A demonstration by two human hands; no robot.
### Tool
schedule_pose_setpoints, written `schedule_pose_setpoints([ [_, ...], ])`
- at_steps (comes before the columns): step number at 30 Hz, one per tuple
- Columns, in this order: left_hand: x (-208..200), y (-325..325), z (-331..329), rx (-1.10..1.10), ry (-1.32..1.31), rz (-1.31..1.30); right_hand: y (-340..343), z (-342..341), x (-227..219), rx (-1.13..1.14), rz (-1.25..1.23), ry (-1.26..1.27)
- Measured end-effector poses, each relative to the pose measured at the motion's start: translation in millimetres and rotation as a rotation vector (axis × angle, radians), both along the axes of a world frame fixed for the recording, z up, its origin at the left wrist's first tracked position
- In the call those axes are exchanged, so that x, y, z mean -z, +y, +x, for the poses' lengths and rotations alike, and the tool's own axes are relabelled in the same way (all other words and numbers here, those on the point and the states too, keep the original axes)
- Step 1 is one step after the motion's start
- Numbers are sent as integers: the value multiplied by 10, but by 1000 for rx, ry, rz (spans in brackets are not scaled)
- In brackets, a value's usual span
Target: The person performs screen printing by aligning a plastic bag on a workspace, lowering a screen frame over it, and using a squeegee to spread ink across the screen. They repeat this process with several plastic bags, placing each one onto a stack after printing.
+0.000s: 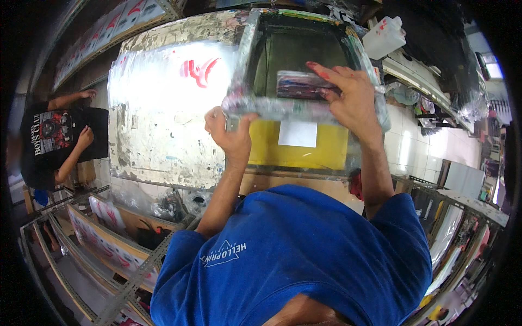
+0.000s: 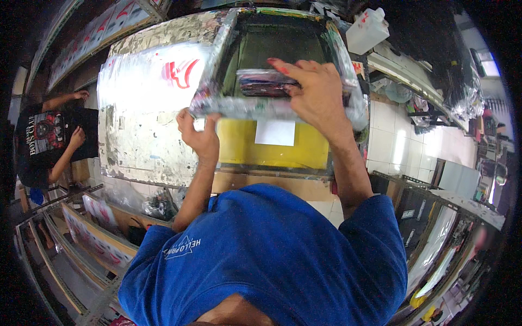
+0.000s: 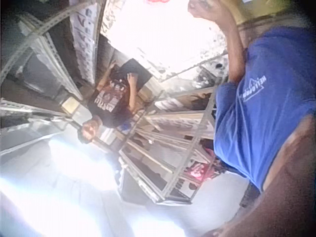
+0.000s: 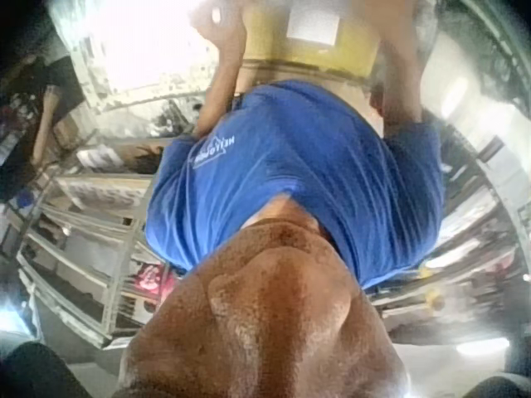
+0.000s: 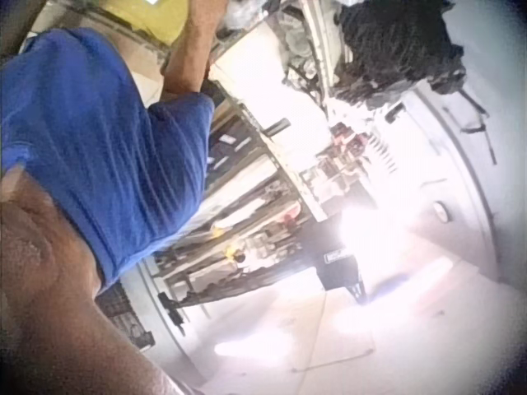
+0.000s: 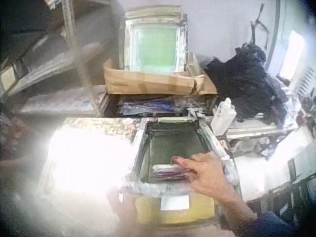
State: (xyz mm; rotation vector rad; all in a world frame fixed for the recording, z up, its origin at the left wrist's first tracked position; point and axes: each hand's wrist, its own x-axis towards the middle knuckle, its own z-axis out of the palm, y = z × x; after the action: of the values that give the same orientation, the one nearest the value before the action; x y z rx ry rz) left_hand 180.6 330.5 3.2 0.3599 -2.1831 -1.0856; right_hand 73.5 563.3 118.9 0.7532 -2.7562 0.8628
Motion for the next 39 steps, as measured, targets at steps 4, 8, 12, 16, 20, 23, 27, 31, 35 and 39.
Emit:
schedule_pose_setpoints([
  [4,-650,30,-544,58,101,254,-27,-134,-383,-23,92,439],
  [8,-457,-110,-784,114,232,358,-130,-662,-809,-73,-57,461],
  [12,630,-200,-653,-122,-170,-63,-125,-891,-1126,-1,-102,390],
  [16,1095,-160,-431,-147,-366,-339,-167,-1057,-1237,103,-40,297],
  [20,1195,-121,-480,-32,-303,-96,-148,-1135,-1223,91,-22,361],
  [23,980,-24,-552,-92,-283,133,-108,-1144,-1222,127,13,391],
  [27,663,-140,-612,-120,-237,321,-115,-1169,-1247,168,72,405],
  [31,664,-637,-605,-194,-101,273,-145,-1153,-1289,128,4,342],
  [35,797,-1444,-453,-322,10,262,-195,-1104,-1312,129,-26,267],
  [39,801,-2323,-157,-580,-24,90,-293,-923,-1302,130,2,447],
])
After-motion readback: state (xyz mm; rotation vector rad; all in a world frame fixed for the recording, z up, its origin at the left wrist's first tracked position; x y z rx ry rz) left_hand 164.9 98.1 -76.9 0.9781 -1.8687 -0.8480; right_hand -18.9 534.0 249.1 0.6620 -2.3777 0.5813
